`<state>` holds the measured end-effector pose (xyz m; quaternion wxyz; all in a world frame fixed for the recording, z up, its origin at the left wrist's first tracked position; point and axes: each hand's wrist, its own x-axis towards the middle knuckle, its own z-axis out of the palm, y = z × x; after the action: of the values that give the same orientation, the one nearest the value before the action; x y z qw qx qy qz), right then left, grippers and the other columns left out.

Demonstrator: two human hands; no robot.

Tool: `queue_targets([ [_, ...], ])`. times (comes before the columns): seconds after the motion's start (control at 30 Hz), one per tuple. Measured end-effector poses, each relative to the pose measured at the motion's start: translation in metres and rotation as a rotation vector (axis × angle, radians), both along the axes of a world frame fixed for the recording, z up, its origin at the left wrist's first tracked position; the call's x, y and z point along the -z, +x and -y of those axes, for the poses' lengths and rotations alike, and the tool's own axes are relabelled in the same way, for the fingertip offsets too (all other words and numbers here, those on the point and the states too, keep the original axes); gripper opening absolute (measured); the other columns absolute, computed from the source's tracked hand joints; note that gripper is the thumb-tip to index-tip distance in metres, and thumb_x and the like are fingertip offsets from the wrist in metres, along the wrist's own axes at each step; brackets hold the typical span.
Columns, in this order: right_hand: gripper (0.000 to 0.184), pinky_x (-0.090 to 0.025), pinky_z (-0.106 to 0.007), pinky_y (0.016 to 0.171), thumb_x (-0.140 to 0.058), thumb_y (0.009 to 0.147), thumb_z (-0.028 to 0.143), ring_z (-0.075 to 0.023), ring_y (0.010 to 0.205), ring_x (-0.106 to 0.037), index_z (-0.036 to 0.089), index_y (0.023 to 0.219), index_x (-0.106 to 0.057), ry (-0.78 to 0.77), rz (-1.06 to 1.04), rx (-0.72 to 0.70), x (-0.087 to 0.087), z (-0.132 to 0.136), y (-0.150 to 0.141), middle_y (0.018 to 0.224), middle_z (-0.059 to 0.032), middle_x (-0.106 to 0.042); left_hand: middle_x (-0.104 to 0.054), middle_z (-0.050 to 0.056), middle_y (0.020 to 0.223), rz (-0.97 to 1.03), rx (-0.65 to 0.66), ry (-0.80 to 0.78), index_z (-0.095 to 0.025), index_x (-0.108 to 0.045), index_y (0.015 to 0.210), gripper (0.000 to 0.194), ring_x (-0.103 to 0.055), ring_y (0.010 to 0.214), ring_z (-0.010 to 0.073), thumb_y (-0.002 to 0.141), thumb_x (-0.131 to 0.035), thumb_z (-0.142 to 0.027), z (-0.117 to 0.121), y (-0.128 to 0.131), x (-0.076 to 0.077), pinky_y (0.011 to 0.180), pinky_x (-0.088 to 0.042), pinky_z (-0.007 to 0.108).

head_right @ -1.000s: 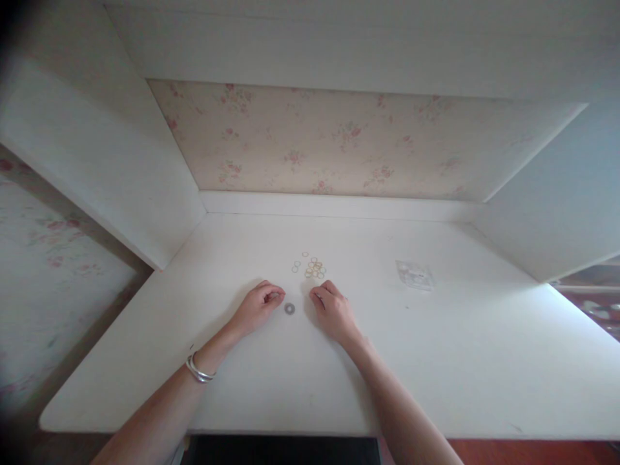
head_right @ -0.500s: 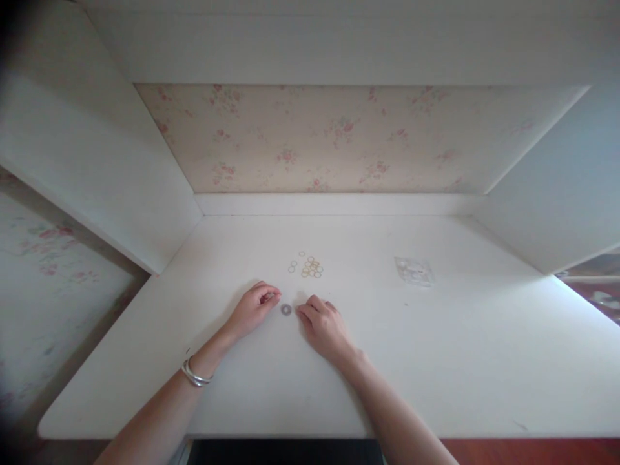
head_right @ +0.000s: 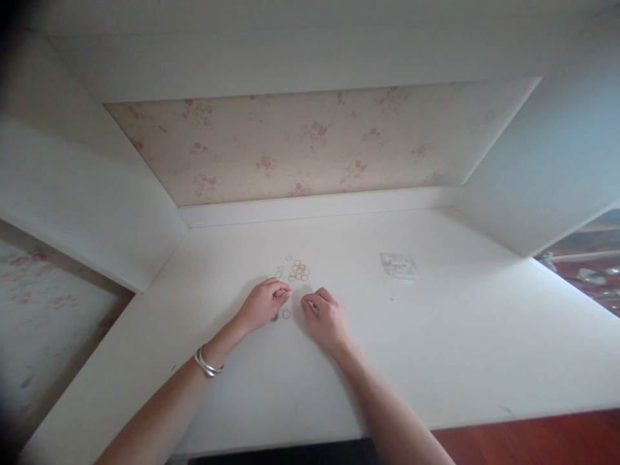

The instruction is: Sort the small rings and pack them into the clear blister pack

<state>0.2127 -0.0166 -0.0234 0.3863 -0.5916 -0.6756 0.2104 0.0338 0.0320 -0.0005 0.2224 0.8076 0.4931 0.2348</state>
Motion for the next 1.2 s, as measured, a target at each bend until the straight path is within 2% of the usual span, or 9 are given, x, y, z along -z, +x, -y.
queue_targets([
  [0.17,0.024,-0.038,-0.022,0.057,-0.047,0.087,0.033,-0.0088,0.056,-0.049,0.023,0.084,-0.068,0.006,-0.027,0.013,0.002,-0.002,0.002,0.078,-0.0004,-0.056,-0.063,0.003,0.106,-0.201,0.009,0.060,-0.025,-0.066,0.100,0.024,-0.059,0.091,0.0172,0.088,-0.046,-0.030,-0.020,0.028,0.000,0.079,-0.044,0.027],
  [0.33,0.023,-0.038,-0.022,0.058,-0.047,0.087,0.031,-0.0090,0.057,-0.048,0.022,0.085,-0.068,0.015,-0.019,-0.001,0.003,-0.002,0.003,0.079,-0.0006,-0.056,-0.063,0.004,0.106,-0.326,0.030,0.089,-0.024,-0.066,0.099,0.027,-0.059,0.091,0.0172,0.090,-0.041,-0.031,-0.033,0.040,0.003,0.076,-0.044,0.026],
  [0.67,0.023,-0.038,-0.021,0.058,-0.046,0.087,0.030,-0.0091,0.059,-0.050,0.022,0.084,-0.068,0.023,-0.019,-0.028,0.006,-0.003,0.003,0.079,-0.0011,-0.056,-0.062,0.004,0.106,-0.325,0.051,0.077,-0.021,-0.064,0.091,0.024,-0.059,0.088,0.0172,0.091,-0.041,-0.027,-0.034,0.044,0.003,0.073,-0.044,0.026],
  [0.8,0.023,-0.038,-0.021,0.058,-0.047,0.087,0.030,-0.0097,0.061,-0.050,0.022,0.084,-0.068,0.018,-0.020,-0.023,0.005,-0.004,0.003,0.078,-0.0015,-0.057,-0.062,0.004,0.102,-0.263,0.036,0.071,-0.022,-0.065,0.093,0.023,-0.059,0.090,0.0162,0.090,-0.042,-0.026,-0.025,0.033,-0.005,0.076,-0.043,0.025],
  [0.93,0.024,-0.038,-0.022,0.058,-0.046,0.087,0.031,-0.0101,0.062,-0.050,0.022,0.085,-0.068,0.005,-0.027,-0.021,0.004,-0.004,0.004,0.079,-0.0018,-0.057,-0.062,0.002,0.097,-0.207,0.064,0.070,-0.023,-0.064,0.093,0.023,-0.059,0.086,0.0144,0.091,-0.042,-0.028,-0.003,0.013,-0.012,0.076,-0.043,0.024],
  [1.07,0.023,-0.038,-0.022,0.059,-0.047,0.087,0.032,-0.0097,0.062,-0.051,0.023,0.084,-0.068,-0.018,-0.024,-0.018,0.004,-0.004,0.003,0.080,-0.0010,-0.057,-0.061,0.000,0.091,-0.234,0.097,0.032,-0.024,-0.064,0.090,0.023,-0.059,0.079,0.0129,0.091,-0.041,-0.029,0.022,-0.004,-0.012,0.071,-0.043,0.023],
  [1.2,0.023,-0.039,-0.022,0.060,-0.047,0.086,0.032,-0.0097,0.061,-0.051,0.023,0.084,-0.068,-0.031,-0.009,-0.013,0.003,-0.004,0.002,0.080,-0.0011,-0.058,-0.061,0.000,0.091,-0.281,0.093,0.031,-0.026,-0.064,0.091,0.024,-0.060,0.079,0.0127,0.092,-0.040,-0.029,0.037,-0.010,-0.011,0.072,-0.043,0.023],
])
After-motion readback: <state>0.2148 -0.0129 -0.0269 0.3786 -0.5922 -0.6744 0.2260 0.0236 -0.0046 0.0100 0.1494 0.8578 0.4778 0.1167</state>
